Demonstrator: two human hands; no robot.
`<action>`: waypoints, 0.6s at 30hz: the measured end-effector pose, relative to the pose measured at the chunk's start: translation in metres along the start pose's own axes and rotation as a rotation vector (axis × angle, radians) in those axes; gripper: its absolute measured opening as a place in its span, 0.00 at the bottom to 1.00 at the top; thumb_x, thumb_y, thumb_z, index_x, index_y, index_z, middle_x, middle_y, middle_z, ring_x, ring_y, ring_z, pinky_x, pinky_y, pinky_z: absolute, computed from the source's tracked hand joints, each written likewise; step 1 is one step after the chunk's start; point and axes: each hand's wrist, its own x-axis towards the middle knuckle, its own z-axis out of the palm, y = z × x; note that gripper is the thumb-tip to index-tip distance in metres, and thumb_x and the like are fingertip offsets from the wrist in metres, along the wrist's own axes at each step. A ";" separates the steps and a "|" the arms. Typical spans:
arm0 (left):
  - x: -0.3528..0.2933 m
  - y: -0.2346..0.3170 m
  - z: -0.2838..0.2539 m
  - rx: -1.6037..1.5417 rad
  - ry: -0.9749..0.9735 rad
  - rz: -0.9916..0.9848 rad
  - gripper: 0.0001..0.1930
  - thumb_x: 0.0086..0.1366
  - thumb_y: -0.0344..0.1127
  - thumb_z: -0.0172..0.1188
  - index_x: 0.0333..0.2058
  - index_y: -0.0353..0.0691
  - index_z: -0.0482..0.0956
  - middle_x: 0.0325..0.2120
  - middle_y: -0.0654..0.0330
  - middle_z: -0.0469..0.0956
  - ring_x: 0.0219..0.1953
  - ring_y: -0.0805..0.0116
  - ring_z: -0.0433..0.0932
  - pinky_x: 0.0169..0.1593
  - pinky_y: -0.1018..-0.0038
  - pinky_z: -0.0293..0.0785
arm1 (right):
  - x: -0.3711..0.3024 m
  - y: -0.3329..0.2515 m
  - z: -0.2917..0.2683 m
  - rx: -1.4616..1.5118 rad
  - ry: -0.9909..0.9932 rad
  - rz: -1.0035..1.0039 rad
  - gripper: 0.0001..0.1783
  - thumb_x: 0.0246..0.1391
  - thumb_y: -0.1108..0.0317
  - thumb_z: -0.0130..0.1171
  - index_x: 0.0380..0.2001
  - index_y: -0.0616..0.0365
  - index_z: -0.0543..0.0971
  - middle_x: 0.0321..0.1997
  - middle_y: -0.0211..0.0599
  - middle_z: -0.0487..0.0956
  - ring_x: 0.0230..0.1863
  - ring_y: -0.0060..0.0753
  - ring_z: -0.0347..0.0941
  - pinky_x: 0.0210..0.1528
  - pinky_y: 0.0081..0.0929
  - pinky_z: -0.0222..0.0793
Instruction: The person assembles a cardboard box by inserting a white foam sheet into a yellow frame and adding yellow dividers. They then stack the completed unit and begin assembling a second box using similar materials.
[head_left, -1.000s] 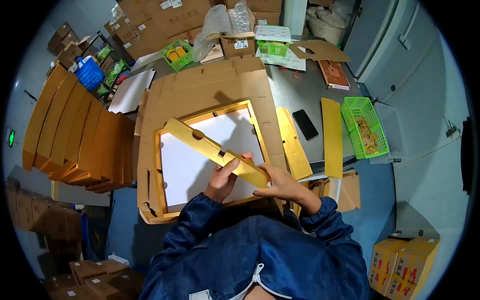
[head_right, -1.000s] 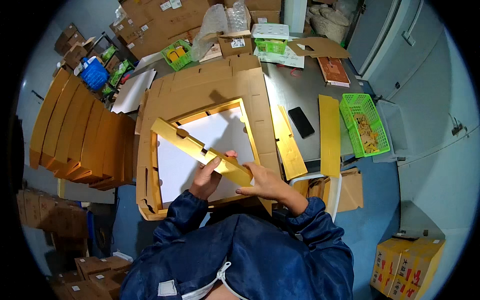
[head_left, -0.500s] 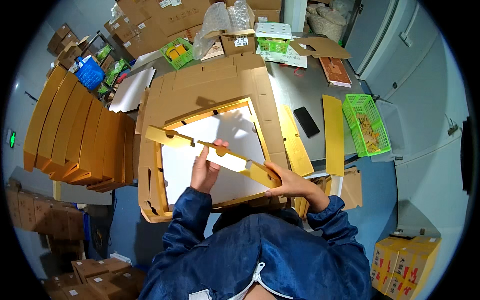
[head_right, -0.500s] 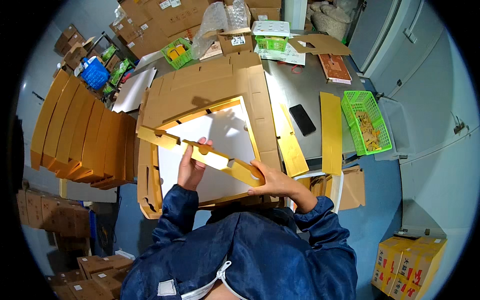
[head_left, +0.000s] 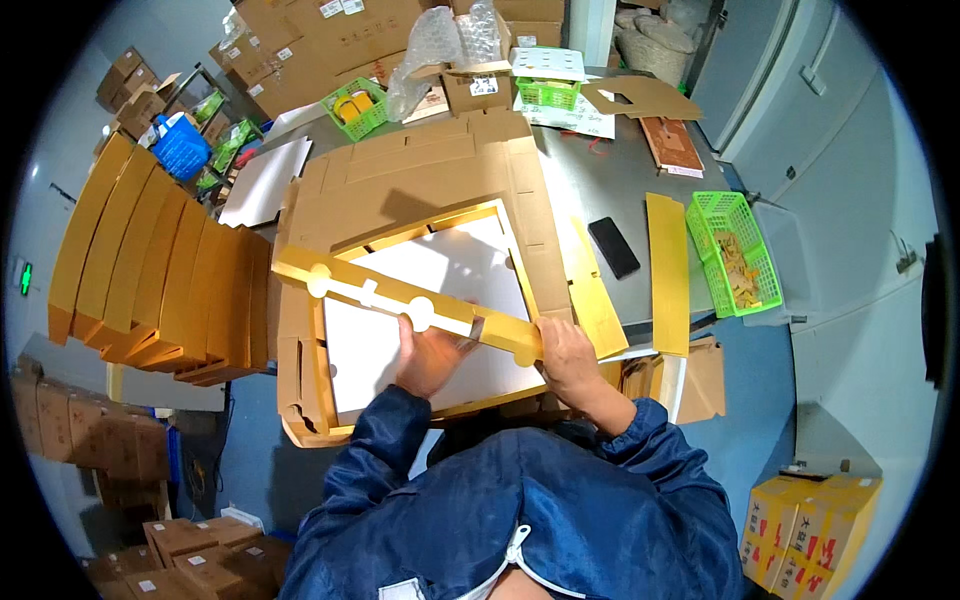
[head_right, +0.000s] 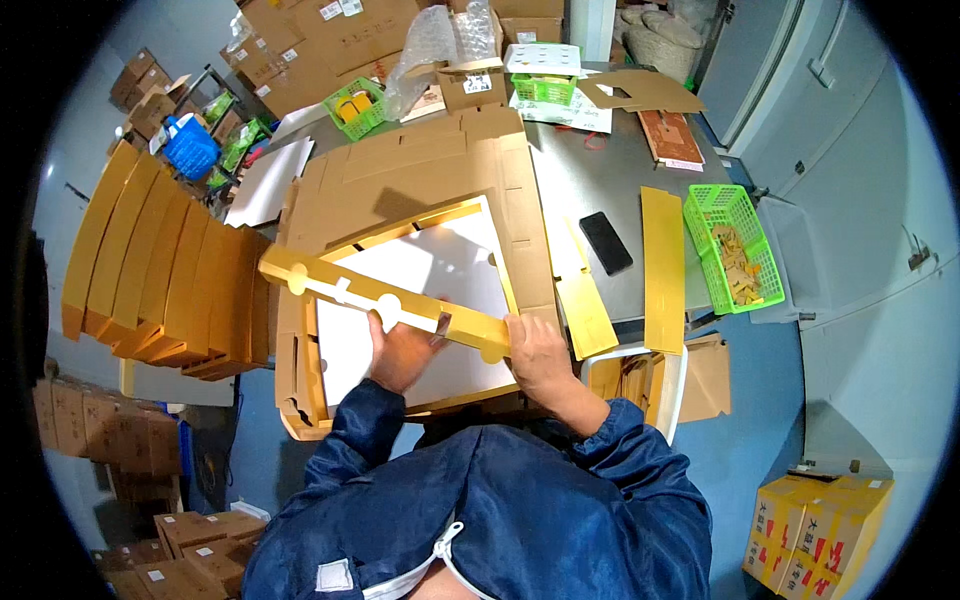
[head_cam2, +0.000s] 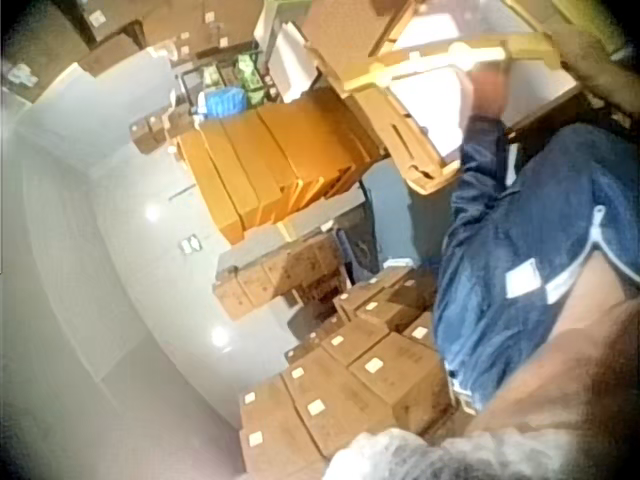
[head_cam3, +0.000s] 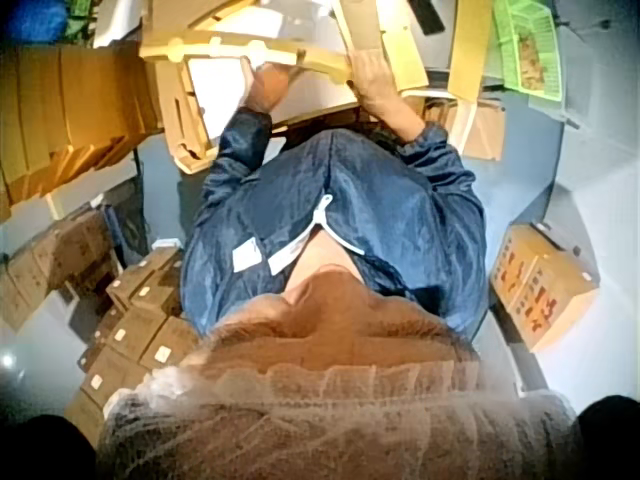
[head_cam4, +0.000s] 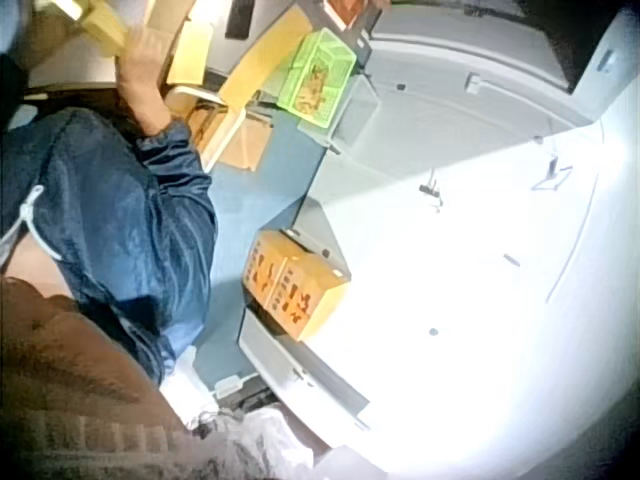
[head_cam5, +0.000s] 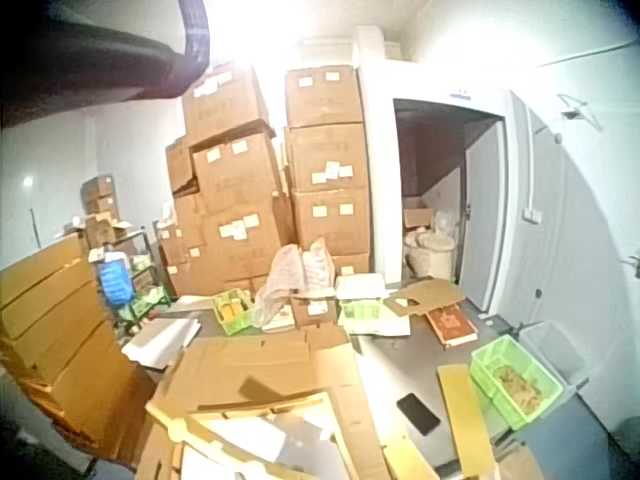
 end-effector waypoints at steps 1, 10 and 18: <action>-0.003 -0.006 0.000 0.015 -0.011 0.022 0.46 0.61 0.74 0.26 0.63 0.40 0.53 0.63 0.47 0.55 0.64 0.50 0.57 0.68 0.52 0.46 | -0.001 0.003 0.002 0.006 0.003 -0.007 0.22 0.40 0.74 0.60 0.41 0.61 0.68 0.32 0.44 0.71 0.35 0.47 0.71 0.35 0.37 0.67; 0.003 -0.060 -0.003 0.456 0.104 -0.140 0.17 0.63 0.36 0.57 0.51 0.41 0.71 0.50 0.62 0.71 0.53 0.67 0.68 0.61 0.66 0.58 | 0.009 -0.011 0.001 0.130 -0.020 -0.051 0.19 0.42 0.72 0.60 0.39 0.60 0.67 0.29 0.42 0.72 0.33 0.47 0.71 0.34 0.39 0.68; -0.004 -0.039 0.034 0.776 0.048 -0.296 0.25 0.62 0.38 0.57 0.56 0.37 0.65 0.56 0.54 0.66 0.58 0.59 0.65 0.62 0.61 0.58 | 0.014 0.013 0.001 0.396 -0.165 0.075 0.11 0.42 0.69 0.62 0.33 0.54 0.76 0.30 0.46 0.77 0.34 0.51 0.75 0.35 0.40 0.70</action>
